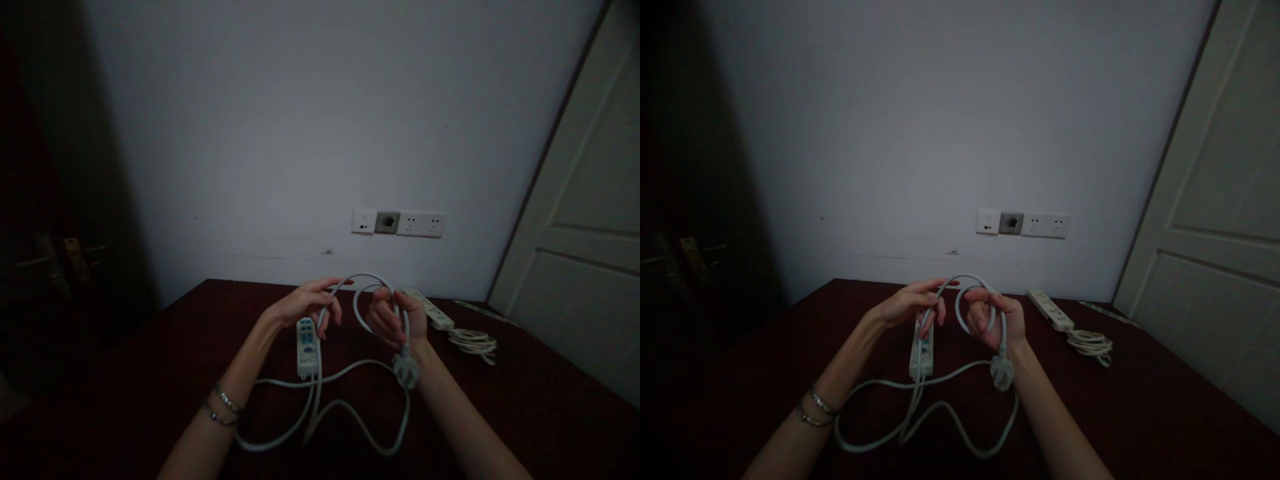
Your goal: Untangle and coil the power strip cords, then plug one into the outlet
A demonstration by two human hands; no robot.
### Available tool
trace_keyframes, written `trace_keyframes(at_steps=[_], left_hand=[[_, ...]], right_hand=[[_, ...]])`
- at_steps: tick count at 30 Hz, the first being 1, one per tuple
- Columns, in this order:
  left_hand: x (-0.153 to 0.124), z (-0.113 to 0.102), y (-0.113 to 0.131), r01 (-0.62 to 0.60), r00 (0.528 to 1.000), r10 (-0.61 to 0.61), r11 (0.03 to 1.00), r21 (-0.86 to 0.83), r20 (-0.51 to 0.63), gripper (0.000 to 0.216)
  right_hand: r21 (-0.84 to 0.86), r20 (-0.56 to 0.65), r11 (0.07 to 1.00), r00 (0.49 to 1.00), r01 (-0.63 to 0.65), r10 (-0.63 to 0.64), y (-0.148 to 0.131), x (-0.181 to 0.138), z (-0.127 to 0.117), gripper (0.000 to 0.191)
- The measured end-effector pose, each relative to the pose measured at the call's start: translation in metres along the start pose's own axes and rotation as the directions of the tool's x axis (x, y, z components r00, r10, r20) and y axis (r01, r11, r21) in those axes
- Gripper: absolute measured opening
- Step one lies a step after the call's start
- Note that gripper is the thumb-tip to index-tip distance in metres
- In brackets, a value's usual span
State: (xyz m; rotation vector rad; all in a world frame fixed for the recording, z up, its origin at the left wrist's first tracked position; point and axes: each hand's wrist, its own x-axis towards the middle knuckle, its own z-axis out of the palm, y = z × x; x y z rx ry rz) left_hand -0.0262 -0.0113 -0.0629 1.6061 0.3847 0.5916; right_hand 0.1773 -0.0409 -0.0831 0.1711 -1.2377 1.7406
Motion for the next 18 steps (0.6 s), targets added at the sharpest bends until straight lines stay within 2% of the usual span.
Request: trace_keyframes(at_steps=[3, 8, 11, 12, 15, 18], left_hand=[[0.007, 0.011, -0.004, 0.032, 0.997, -0.030, 0.999, -0.026, 0.069, 0.045], [0.014, 0.025, -0.010, 0.169, 0.976, -0.177, 0.983, 0.066, 0.128, 0.033], [0.017, 0.028, -0.011, 0.134, 0.990, -0.136, 0.990, 0.035, 0.047, 0.016], [0.018, 0.029, -0.011, 0.099, 0.995, -0.099, 0.995, -0.004, 0.008, 0.017], [0.024, 0.031, -0.015, 0.028, 0.997, -0.037, 0.992, -0.127, -0.069, 0.040], [0.031, 0.033, -0.021, -0.008, 0.986, -0.017, 0.989, -0.150, -0.164, 0.057]], right_hand=[[0.007, -0.054, 1.000, 0.998, 0.010, -0.010, -0.003, 0.001, 0.000, 0.027], [0.020, -0.117, 1.000, 0.993, -0.022, 0.024, -0.003, 0.004, -0.002, 0.031], [0.041, -0.151, 0.999, 0.988, -0.029, 0.035, -0.001, 0.005, -0.002, 0.033], [0.051, -0.161, 0.998, 0.986, -0.030, 0.038, 0.000, 0.005, -0.002, 0.033], [0.078, -0.186, 0.997, 0.982, -0.021, 0.035, 0.002, 0.007, 0.000, 0.033], [0.095, -0.189, 0.995, 0.981, -0.018, 0.036, 0.004, 0.008, 0.002, 0.030]])
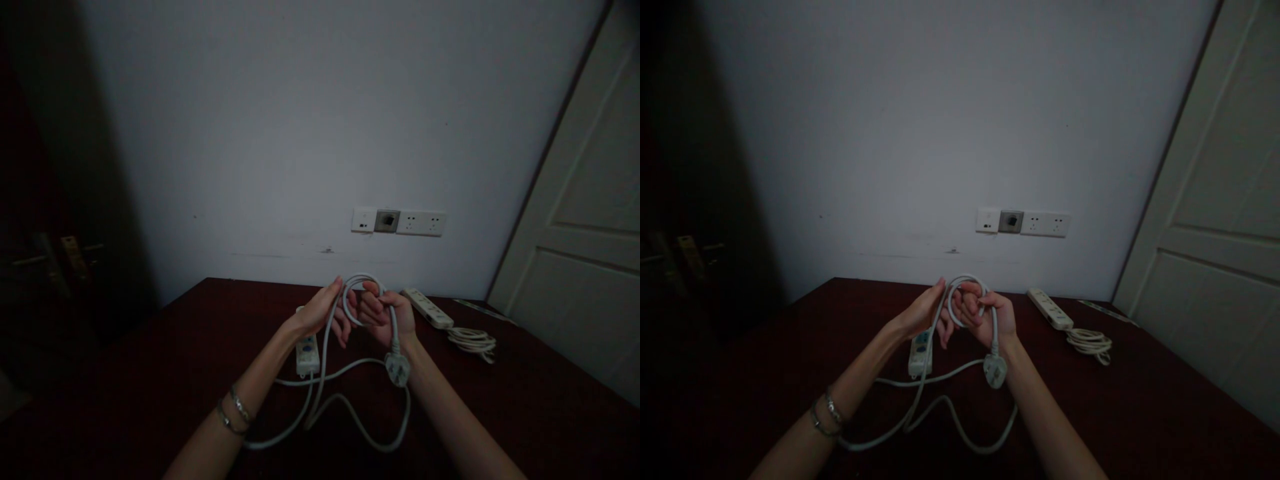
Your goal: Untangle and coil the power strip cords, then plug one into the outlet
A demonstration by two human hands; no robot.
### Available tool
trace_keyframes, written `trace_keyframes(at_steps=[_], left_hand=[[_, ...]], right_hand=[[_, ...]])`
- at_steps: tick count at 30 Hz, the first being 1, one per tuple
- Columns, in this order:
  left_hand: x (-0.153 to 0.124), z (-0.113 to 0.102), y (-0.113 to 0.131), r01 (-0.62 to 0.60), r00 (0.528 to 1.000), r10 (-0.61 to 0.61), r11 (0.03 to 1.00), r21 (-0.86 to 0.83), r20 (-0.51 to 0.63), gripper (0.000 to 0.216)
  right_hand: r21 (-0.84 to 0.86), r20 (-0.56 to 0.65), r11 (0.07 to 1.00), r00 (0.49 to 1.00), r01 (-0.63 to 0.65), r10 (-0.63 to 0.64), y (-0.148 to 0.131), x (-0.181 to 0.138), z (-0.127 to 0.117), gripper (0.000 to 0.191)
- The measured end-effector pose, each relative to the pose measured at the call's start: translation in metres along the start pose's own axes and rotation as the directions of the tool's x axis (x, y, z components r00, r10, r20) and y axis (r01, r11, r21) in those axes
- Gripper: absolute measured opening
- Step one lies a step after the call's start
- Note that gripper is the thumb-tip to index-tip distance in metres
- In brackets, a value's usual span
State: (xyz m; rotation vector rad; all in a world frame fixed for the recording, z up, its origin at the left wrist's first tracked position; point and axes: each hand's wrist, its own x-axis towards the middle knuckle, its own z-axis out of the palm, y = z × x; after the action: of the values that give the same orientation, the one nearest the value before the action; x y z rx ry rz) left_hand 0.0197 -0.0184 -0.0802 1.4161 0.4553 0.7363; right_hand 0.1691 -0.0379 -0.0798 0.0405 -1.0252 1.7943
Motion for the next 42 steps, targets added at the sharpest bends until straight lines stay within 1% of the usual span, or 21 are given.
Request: trace_keyframes(at_steps=[3, 7, 8, 12, 18, 22, 24, 27, 30, 32, 34, 37, 40, 42], left_hand=[[0.005, 0.001, -0.005, -0.055, 0.993, 0.057, 0.998, 0.027, -0.102, 0.057], [0.003, -0.001, -0.004, -0.108, 0.986, 0.107, 0.994, 0.000, -0.128, 0.046], [0.002, -0.002, -0.002, -0.116, 0.985, 0.115, 0.993, 0.003, -0.128, 0.043], [-0.004, -0.008, 0.005, -0.114, 0.985, 0.122, 0.991, 0.073, -0.118, 0.037], [-0.005, -0.014, 0.005, -0.086, 0.993, 0.101, 0.975, 0.204, -0.064, 0.036], [-0.003, -0.015, 0.003, -0.058, 0.995, 0.074, 0.976, 0.212, -0.068, 0.038], [-0.001, -0.015, 0.002, -0.068, 0.991, 0.091, 0.972, 0.225, -0.094, 0.041], [0.003, -0.018, -0.001, -0.085, 0.975, 0.130, 0.967, 0.239, -0.178, 0.042], [0.004, -0.024, -0.002, -0.093, 0.950, 0.154, 0.970, 0.225, -0.272, 0.041], [0.003, -0.028, -0.002, -0.091, 0.946, 0.156, 0.970, 0.227, -0.285, 0.041], [0.000, -0.032, -0.002, -0.066, 0.966, 0.119, 0.972, 0.225, -0.229, 0.042], [-0.004, -0.033, -0.002, 0.010, 0.998, 0.003, 0.978, 0.209, -0.063, 0.044], [-0.005, -0.027, -0.004, 0.095, 0.991, -0.113, 0.968, 0.234, 0.066, 0.044], [-0.005, -0.021, -0.007, 0.160, 0.973, -0.204, 0.931, 0.328, 0.105, 0.038]], right_hand=[[-0.007, 0.004, 1.000, 1.000, -0.007, 0.007, 0.001, 0.001, 0.000, 0.026], [-0.024, -0.041, 1.000, 0.999, -0.006, 0.005, 0.003, 0.003, -0.006, 0.021], [-0.023, -0.057, 1.000, 0.998, -0.008, 0.006, 0.004, 0.004, -0.008, 0.023], [0.007, -0.119, 1.000, 0.993, -0.026, 0.027, 0.005, 0.006, -0.014, 0.043], [0.037, -0.204, 0.996, 0.975, -0.080, 0.086, 0.003, 0.006, -0.016, 0.050], [0.012, -0.198, 0.994, 0.974, -0.107, 0.107, -0.001, 0.005, -0.016, 0.057], [0.008, -0.187, 0.992, 0.975, -0.125, 0.124, -0.003, 0.004, -0.015, 0.063], [0.006, -0.170, 0.990, 0.976, -0.141, 0.140, -0.004, 0.003, -0.013, 0.069], [-0.008, -0.144, 0.991, 0.981, -0.131, 0.129, -0.004, 0.002, -0.013, 0.063], [-0.023, -0.124, 0.994, 0.987, -0.110, 0.106, -0.004, 0.001, -0.013, 0.054], [-0.026, -0.121, 0.997, 0.990, -0.070, 0.066, -0.006, 0.000, -0.013, 0.046], [-0.011, -0.143, 1.000, 0.990, -0.018, 0.016, -0.011, 0.000, -0.010, 0.040], [0.001, -0.182, 0.997, 0.980, 0.076, -0.075, -0.018, 0.003, -0.008, 0.037], [-0.024, -0.235, 0.983, 0.955, 0.181, -0.182, -0.024, 0.005, -0.009, 0.037]])
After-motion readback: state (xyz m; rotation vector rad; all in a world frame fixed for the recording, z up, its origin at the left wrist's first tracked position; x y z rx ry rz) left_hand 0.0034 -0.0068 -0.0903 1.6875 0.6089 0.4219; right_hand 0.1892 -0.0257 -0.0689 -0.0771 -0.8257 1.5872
